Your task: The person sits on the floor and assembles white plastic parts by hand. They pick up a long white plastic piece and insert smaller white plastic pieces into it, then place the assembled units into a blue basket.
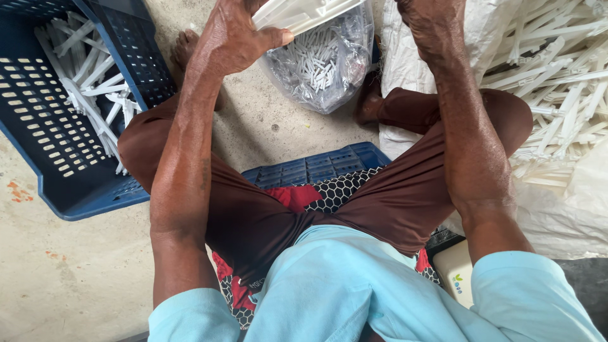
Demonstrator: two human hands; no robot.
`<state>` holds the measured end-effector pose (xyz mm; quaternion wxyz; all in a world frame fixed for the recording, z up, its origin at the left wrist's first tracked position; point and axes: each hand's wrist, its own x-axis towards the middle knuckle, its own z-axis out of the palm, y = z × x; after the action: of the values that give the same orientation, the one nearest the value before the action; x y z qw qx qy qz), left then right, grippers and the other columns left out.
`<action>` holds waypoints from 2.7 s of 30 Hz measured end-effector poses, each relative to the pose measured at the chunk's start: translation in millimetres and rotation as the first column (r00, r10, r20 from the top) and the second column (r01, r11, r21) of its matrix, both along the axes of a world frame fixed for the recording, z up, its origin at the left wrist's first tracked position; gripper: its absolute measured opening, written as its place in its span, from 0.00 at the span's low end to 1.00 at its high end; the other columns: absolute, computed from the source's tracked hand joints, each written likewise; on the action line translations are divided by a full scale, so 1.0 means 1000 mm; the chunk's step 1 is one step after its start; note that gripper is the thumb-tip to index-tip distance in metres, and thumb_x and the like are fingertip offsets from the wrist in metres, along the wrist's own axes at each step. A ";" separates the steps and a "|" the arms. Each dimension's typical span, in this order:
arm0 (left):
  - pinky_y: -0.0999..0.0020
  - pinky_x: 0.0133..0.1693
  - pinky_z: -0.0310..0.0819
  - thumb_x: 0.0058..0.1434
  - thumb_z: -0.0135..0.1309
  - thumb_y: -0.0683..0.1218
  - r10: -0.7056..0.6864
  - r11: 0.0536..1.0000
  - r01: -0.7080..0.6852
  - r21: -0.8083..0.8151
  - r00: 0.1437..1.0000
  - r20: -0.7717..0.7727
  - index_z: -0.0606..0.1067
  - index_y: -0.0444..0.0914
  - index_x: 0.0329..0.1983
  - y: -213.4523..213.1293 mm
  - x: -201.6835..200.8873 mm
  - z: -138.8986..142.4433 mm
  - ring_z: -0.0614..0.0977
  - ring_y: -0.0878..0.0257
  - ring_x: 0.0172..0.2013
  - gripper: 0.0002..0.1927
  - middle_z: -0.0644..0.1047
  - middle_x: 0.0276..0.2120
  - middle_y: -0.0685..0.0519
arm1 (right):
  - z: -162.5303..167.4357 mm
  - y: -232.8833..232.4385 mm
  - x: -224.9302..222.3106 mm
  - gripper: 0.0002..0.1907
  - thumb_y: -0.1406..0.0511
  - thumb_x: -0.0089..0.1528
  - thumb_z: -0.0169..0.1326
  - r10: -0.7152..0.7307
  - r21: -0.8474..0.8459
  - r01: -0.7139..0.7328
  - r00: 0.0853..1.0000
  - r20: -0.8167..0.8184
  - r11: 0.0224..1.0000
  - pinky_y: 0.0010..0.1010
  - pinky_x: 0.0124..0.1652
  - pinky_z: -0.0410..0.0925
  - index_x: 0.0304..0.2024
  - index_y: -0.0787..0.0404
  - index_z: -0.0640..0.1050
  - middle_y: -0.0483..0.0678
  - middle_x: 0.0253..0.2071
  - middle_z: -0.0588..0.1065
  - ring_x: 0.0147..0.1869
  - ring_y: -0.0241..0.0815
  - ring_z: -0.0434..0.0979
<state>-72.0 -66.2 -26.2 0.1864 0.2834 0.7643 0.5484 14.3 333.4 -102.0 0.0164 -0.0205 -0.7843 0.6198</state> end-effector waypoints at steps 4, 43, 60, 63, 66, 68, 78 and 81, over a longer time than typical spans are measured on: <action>0.48 0.57 0.79 0.63 0.74 0.45 -0.024 0.999 0.022 -0.042 0.999 -0.044 0.71 0.35 0.68 0.000 0.001 -0.002 0.83 0.44 0.59 0.34 0.80 0.57 0.34 | -0.027 0.010 0.007 0.19 0.61 0.81 0.47 0.077 0.401 -0.014 0.987 -0.141 0.916 0.24 0.27 0.58 0.33 0.58 0.69 0.40 0.26 0.64 0.26 0.30 0.60; 0.51 0.50 0.84 0.63 0.72 0.48 0.008 0.994 -0.029 -0.108 0.983 -0.183 0.74 0.32 0.62 0.002 0.005 0.006 0.85 0.46 0.50 0.29 0.82 0.48 0.36 | 0.003 -0.024 0.002 0.19 0.54 0.79 0.52 0.050 0.344 -0.045 0.999 -0.005 0.938 0.22 0.26 0.58 0.37 0.56 0.68 0.41 0.30 0.65 0.27 0.30 0.63; 0.58 0.34 0.86 0.64 0.72 0.48 0.028 0.979 -0.062 -0.193 0.984 -0.178 0.78 0.30 0.54 -0.001 0.007 0.000 0.87 0.51 0.33 0.23 0.83 0.35 0.38 | 0.028 -0.041 0.000 0.22 0.51 0.84 0.39 0.055 0.443 -0.099 0.992 0.112 0.891 0.18 0.25 0.61 0.37 0.51 0.69 0.37 0.30 0.64 0.28 0.27 0.62; 0.56 0.37 0.86 0.59 0.72 0.47 0.012 0.994 -0.048 -0.094 0.937 -0.350 0.76 0.26 0.55 0.000 0.008 -0.003 0.87 0.48 0.36 0.27 0.82 0.36 0.36 | 0.024 -0.046 0.001 0.24 0.48 0.79 0.47 0.074 -0.188 -0.061 0.995 0.062 0.980 0.22 0.25 0.62 0.35 0.55 0.67 0.40 0.29 0.62 0.27 0.30 0.62; 0.57 0.39 0.87 0.63 0.69 0.46 0.002 0.998 -0.019 -0.059 0.963 -0.271 0.78 0.29 0.57 -0.001 0.006 -0.005 0.88 0.49 0.40 0.24 0.83 0.40 0.37 | 0.034 -0.047 0.004 0.22 0.48 0.77 0.42 -0.060 -0.332 0.176 0.941 0.332 0.927 0.21 0.21 0.57 0.34 0.51 0.68 0.37 0.27 0.64 0.23 0.28 0.62; 0.56 0.33 0.84 0.63 0.72 0.50 0.012 0.982 -0.054 -0.179 0.974 -0.227 0.79 0.30 0.54 -0.003 0.004 -0.007 0.86 0.49 0.33 0.24 0.82 0.34 0.38 | 0.040 -0.042 0.007 0.21 0.50 0.78 0.45 0.017 -0.364 0.102 0.950 0.311 0.926 0.22 0.23 0.58 0.35 0.53 0.70 0.39 0.29 0.67 0.26 0.30 0.64; 0.58 0.36 0.84 0.61 0.70 0.47 0.010 0.998 -0.037 -0.056 0.909 -0.418 0.76 0.26 0.56 0.004 0.011 0.006 0.86 0.50 0.36 0.27 0.82 0.37 0.37 | 0.009 -0.047 0.002 0.15 0.53 0.75 0.44 -0.137 -0.183 0.158 0.983 0.123 0.970 0.25 0.27 0.68 0.43 0.56 0.72 0.40 0.32 0.68 0.31 0.31 0.70; 0.60 0.33 0.84 0.62 0.67 0.46 0.012 1.000 -0.004 0.018 0.906 -0.424 0.76 0.27 0.52 0.002 0.008 0.012 0.85 0.51 0.33 0.22 0.81 0.34 0.39 | 0.028 -0.047 0.007 0.22 0.49 0.76 0.41 -0.039 -0.475 0.231 0.924 0.380 0.849 0.22 0.22 0.59 0.37 0.56 0.71 0.40 0.29 0.68 0.25 0.30 0.65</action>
<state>-63.7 -64.6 -13.8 0.0113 0.3942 0.7831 0.4809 21.1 286.5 -73.6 -0.0875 -0.1921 -0.5779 0.7883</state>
